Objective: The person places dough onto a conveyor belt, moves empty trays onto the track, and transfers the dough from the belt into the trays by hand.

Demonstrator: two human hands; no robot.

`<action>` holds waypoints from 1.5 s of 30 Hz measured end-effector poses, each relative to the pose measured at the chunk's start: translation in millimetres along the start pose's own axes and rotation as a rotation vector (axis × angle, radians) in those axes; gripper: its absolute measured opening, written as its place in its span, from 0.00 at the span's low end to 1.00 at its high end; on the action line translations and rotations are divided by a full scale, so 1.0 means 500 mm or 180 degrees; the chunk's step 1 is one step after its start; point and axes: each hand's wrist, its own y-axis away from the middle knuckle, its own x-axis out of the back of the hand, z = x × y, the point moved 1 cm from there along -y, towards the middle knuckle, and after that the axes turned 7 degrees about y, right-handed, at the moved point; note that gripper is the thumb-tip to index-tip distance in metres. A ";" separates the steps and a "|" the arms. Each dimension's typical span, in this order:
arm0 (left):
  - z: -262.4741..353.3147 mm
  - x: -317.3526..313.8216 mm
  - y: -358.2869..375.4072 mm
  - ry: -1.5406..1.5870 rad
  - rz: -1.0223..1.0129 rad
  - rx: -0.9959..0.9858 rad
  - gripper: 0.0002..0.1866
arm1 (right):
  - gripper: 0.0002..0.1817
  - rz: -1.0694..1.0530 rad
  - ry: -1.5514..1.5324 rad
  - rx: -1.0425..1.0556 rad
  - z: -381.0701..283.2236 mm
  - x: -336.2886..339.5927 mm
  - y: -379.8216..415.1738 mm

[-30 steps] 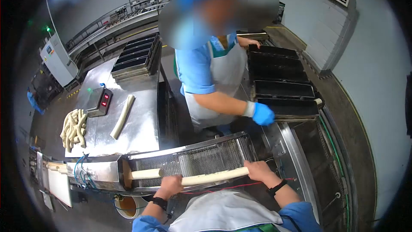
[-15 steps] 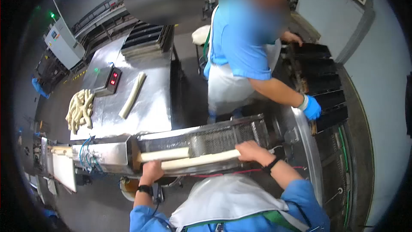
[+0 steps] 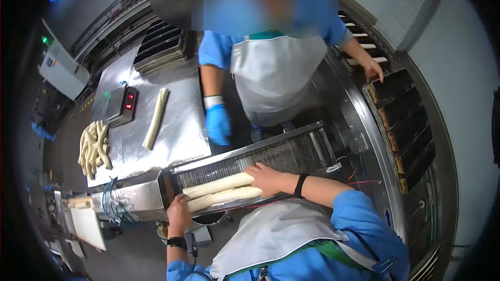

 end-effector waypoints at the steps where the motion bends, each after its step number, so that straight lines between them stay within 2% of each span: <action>1: -0.012 -0.025 -0.007 0.0013 -0.0114 -0.0055 0.11 | 0.22 -0.0002 0.0048 0.0049 -0.008 0.009 0.012; 4: 0.005 -0.054 -0.042 -0.0291 -0.0399 -0.0459 0.13 | 0.21 0.0102 0.0126 -0.0006 0.002 0.000 0.027; 8: 0.005 -0.121 -0.094 -0.0228 -0.1442 -0.0428 0.14 | 0.21 -0.0088 0.0182 -0.0208 0.040 -0.013 0.030; 9: 0.028 -0.121 -0.098 -0.0622 -0.1461 -0.0581 0.14 | 0.21 -0.0167 0.0179 -0.0252 0.048 -0.009 0.038; 12: 0.089 -0.115 -0.109 -0.0897 -0.1365 -0.1008 0.15 | 0.20 0.0030 0.0317 -0.0384 0.061 0.004 0.088; 15: 0.139 -0.110 -0.128 -0.0860 -0.1776 -0.0925 0.20 | 0.25 -0.0242 0.0237 -0.0537 0.077 -0.015 0.117; 17: 0.157 -0.129 -0.151 -0.1106 -0.1858 -0.0961 0.26 | 0.25 -0.0261 -0.0247 -0.0631 0.088 -0.022 0.148; 20: 0.218 -0.110 -0.163 -0.1016 -0.2085 -0.0924 0.28 | 0.26 -0.0255 -0.1034 -0.0873 0.087 -0.003 0.217; 21: 0.217 -0.112 -0.163 -0.0924 -0.2054 -0.1040 0.28 | 0.27 -0.0246 -0.1292 -0.0955 0.089 0.005 0.242; 24: 0.232 -0.134 -0.194 0.0260 -0.2733 -0.0327 0.31 | 0.28 0.0019 -0.1824 -0.1111 0.104 -0.009 0.317; 25: 0.258 -0.133 -0.207 0.0643 -0.2763 -0.0418 0.31 | 0.28 0.0097 -0.2162 -0.1259 0.119 -0.030 0.349; 26: 0.287 -0.139 -0.224 0.1152 -0.3091 -0.0228 0.30 | 0.29 0.0178 -0.2497 -0.1404 0.134 -0.054 0.390; 28: 0.367 -0.160 -0.276 0.2167 -0.3708 0.0195 0.28 | 0.28 0.0637 -0.3248 -0.1858 0.129 -0.040 0.516; 29: 0.422 -0.168 -0.300 0.2309 -0.3571 0.0129 0.23 | 0.24 0.1035 -0.3652 -0.1879 0.129 -0.064 0.580; 30: 0.489 -0.166 -0.324 0.2626 -0.3574 0.0443 0.23 | 0.22 0.1407 -0.3664 -0.2322 0.112 -0.071 0.646; 31: 0.557 -0.165 -0.348 0.2942 -0.3554 0.0761 0.24 | 0.23 0.1948 -0.4172 -0.2644 0.095 -0.108 0.709; 32: 0.605 -0.198 -0.398 0.2765 -0.3887 0.0068 0.28 | 0.21 0.2562 -0.4327 -0.2977 0.062 -0.123 0.770; 33: 0.687 -0.207 -0.411 0.3417 -0.3694 0.0226 0.30 | 0.18 0.3286 -0.4475 -0.3166 0.030 -0.172 0.827; 34: 0.780 -0.211 -0.439 0.3514 -0.3667 -0.0107 0.31 | 0.18 0.4315 -0.5100 -0.2624 0.006 -0.235 0.868; 35: 0.878 -0.199 -0.441 0.4042 -0.3721 -0.0429 0.35 | 0.22 0.4889 -0.5229 -0.2589 -0.023 -0.303 0.898; 36: 0.977 -0.187 -0.442 0.4608 -0.3821 -0.0749 0.39 | 0.26 0.5442 -0.5863 -0.2194 -0.087 -0.202 0.912; 38: 1.142 -0.139 -0.434 0.5535 -0.4138 -0.1321 0.45 | 0.26 0.6650 -0.5738 -0.1165 -0.141 -0.149 0.909; 39: 1.209 -0.102 -0.424 0.5906 -0.4347 -0.1577 0.47 | 0.28 0.7055 -0.5863 -0.0415 -0.153 -0.126 0.901; 41: 1.258 -0.070 -0.411 0.6008 -0.4265 -0.1871 0.47 | 0.30 0.7831 -0.5919 -0.0314 -0.135 -0.117 0.908; 42: 1.254 -0.077 -0.404 0.5759 -0.4195 -0.1896 0.46 | 0.31 0.8186 -0.5955 -0.0253 -0.123 -0.116 0.920; 43: 1.239 -0.090 -0.396 0.5526 -0.4091 -0.1931 0.46 | 0.35 0.7954 -0.5589 0.0038 -0.095 -0.122 0.930; 45: 1.178 -0.139 -0.380 0.5156 -0.4006 -0.1796 0.43 | 0.37 0.8088 -0.5517 0.0352 -0.067 -0.114 0.936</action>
